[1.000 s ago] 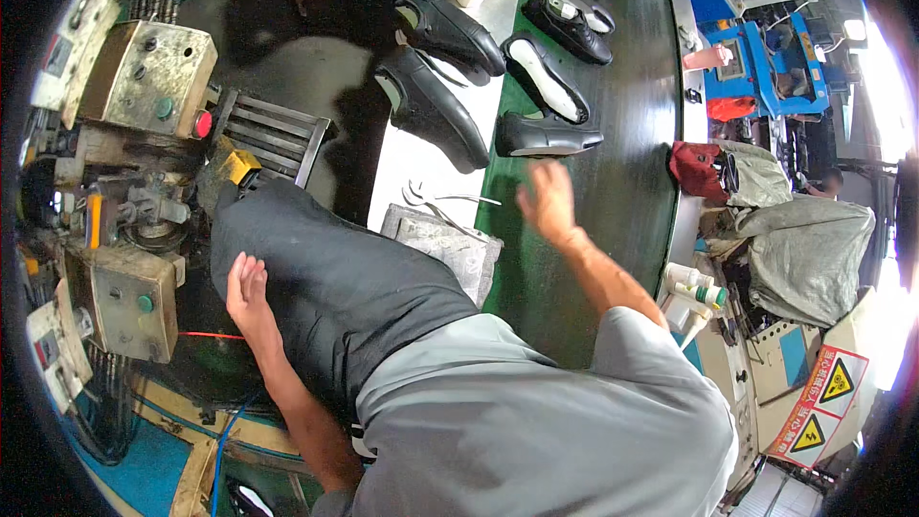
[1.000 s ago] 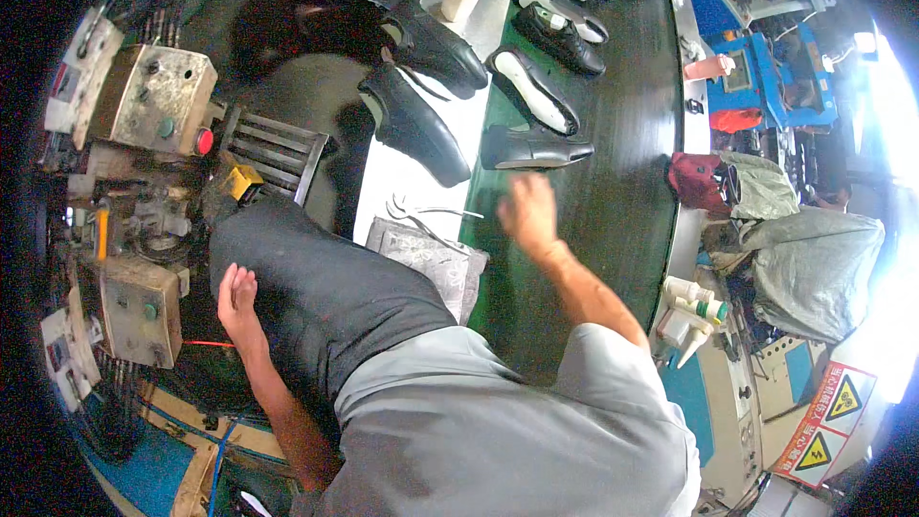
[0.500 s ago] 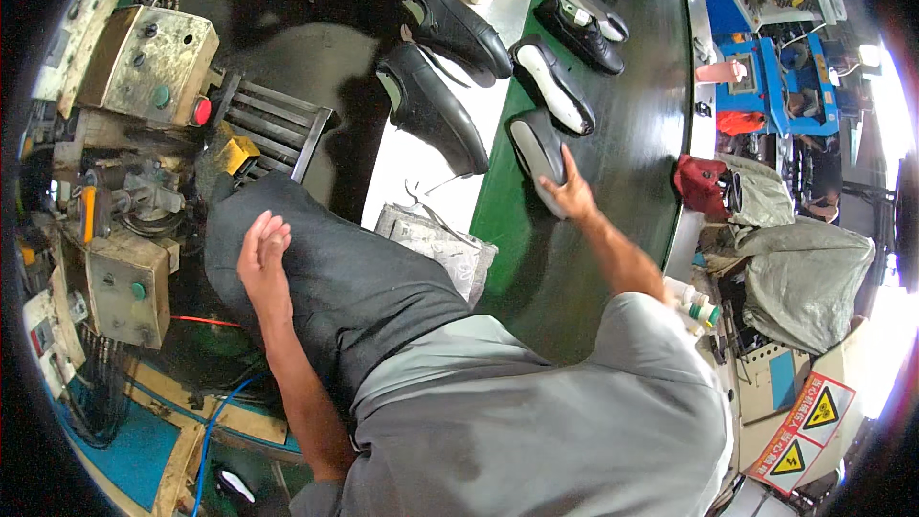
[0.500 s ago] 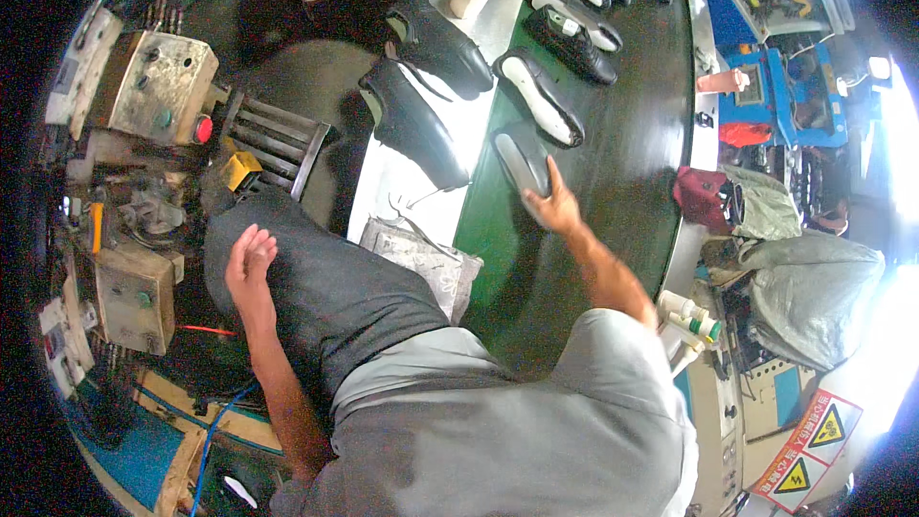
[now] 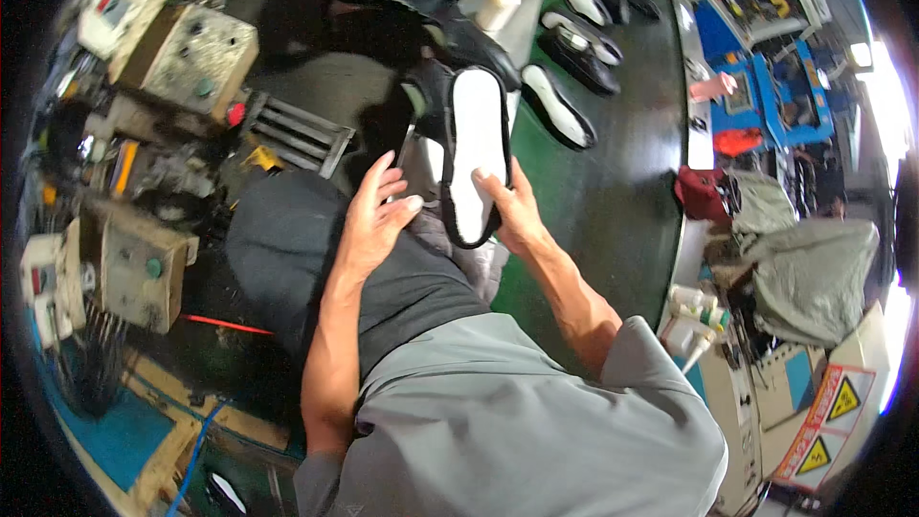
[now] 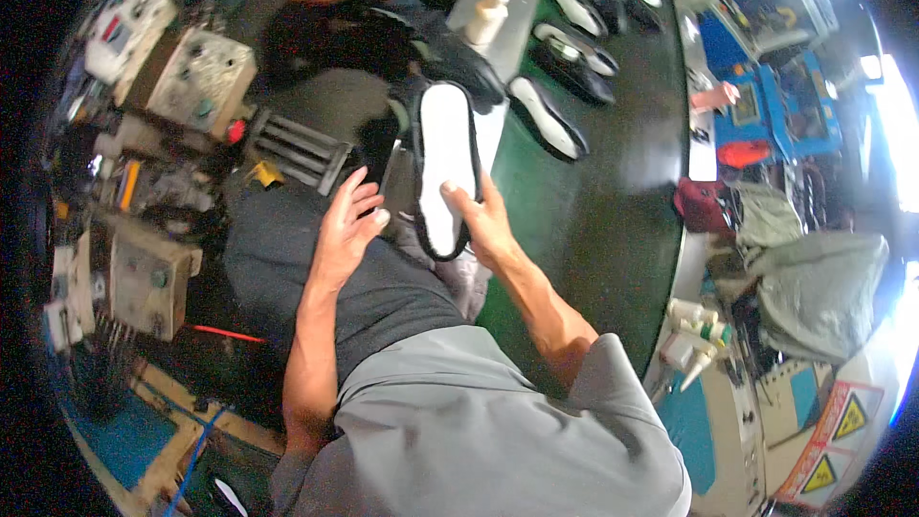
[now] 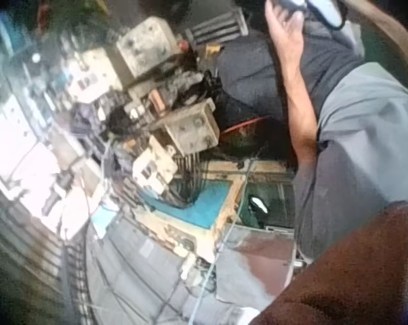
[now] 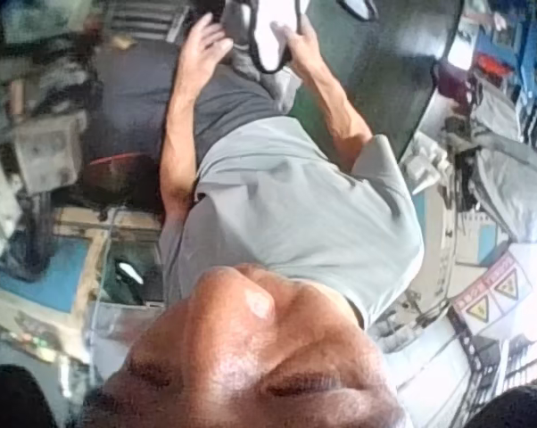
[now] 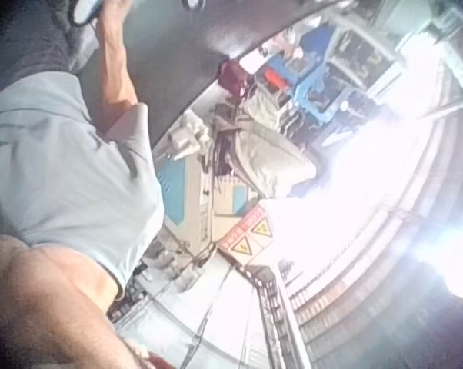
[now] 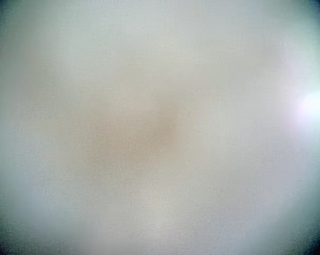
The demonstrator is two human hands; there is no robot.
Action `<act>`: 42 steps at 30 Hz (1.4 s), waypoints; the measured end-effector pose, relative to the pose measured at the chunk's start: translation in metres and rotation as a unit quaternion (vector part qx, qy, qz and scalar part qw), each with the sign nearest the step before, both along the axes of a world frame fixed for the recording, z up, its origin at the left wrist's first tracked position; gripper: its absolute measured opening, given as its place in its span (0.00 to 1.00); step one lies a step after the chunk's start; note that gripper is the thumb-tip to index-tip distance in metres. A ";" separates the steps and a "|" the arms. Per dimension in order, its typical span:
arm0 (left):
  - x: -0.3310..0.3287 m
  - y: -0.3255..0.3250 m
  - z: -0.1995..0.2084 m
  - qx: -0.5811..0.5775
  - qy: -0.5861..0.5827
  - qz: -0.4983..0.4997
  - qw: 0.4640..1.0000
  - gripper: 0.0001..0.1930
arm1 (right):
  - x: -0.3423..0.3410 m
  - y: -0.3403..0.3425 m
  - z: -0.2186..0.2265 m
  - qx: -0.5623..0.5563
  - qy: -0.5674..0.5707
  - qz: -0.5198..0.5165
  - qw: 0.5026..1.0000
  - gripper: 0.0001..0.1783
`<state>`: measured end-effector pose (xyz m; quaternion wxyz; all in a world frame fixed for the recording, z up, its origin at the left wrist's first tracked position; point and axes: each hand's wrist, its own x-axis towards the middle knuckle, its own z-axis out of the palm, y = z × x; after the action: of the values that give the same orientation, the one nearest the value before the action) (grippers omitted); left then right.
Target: Manually position and press shoe uppers onto soles using machinery and hand tools.
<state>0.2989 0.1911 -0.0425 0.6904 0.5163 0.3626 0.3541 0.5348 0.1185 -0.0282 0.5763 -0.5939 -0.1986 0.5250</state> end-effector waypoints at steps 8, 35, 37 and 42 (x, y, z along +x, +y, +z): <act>-0.089 -0.024 0.029 0.037 -0.034 0.232 0.971 0.41 | -0.148 0.059 0.028 0.046 0.060 0.272 0.959 0.40; -0.201 -0.028 0.038 -0.033 0.015 0.257 0.966 0.32 | -0.181 0.071 0.027 0.134 -0.216 0.574 0.778 0.58; -0.198 -0.028 0.040 -0.016 0.032 0.265 0.963 0.33 | -0.201 0.095 0.041 0.157 -0.195 0.584 0.772 0.56; -0.199 -0.027 0.033 0.021 0.057 0.282 0.957 0.31 | -0.224 0.114 0.057 0.081 -0.159 0.611 0.771 0.47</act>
<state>0.0995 0.1641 -0.0095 0.5293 0.4266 0.5251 0.5120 0.3103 0.2328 0.0293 0.1405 -0.3734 -0.6505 0.6463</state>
